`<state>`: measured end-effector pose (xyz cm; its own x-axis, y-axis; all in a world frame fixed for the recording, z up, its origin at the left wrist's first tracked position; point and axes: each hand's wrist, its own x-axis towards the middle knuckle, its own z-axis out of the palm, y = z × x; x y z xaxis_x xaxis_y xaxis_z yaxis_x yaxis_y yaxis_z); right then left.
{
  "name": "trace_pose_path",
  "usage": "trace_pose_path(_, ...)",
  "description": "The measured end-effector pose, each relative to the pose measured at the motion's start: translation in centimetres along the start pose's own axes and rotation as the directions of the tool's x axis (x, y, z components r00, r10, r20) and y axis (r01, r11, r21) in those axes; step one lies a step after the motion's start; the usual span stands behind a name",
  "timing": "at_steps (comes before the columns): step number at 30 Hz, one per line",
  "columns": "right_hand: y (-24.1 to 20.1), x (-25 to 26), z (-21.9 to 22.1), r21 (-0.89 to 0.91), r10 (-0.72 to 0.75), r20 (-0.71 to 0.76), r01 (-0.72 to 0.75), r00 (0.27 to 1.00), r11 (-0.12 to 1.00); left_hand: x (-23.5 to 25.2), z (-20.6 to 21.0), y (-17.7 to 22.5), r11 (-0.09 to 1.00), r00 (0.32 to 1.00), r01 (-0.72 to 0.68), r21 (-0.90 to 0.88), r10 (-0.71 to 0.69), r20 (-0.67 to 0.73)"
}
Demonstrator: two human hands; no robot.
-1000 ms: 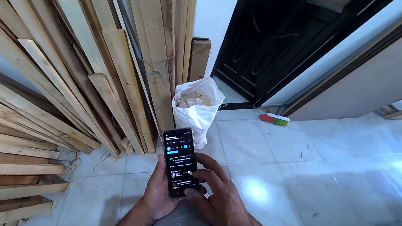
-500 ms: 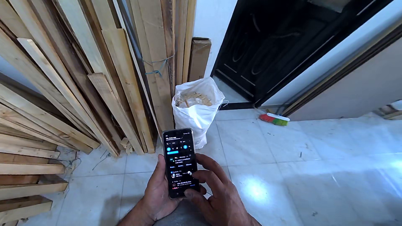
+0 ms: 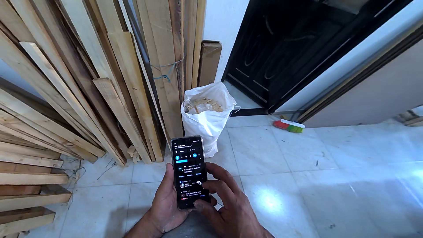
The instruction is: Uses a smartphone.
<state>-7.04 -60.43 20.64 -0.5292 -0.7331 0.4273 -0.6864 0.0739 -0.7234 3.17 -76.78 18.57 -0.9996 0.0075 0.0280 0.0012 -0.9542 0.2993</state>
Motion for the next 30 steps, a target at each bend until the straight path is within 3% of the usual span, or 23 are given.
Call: trace_pose_path(30, 0.09, -0.04, -0.03, 0.001, -0.002, -0.001, 0.002, 1.0, 1.0, 0.09, -0.01, -0.04, 1.0, 1.0, -0.001, -0.004, 0.001, 0.007)
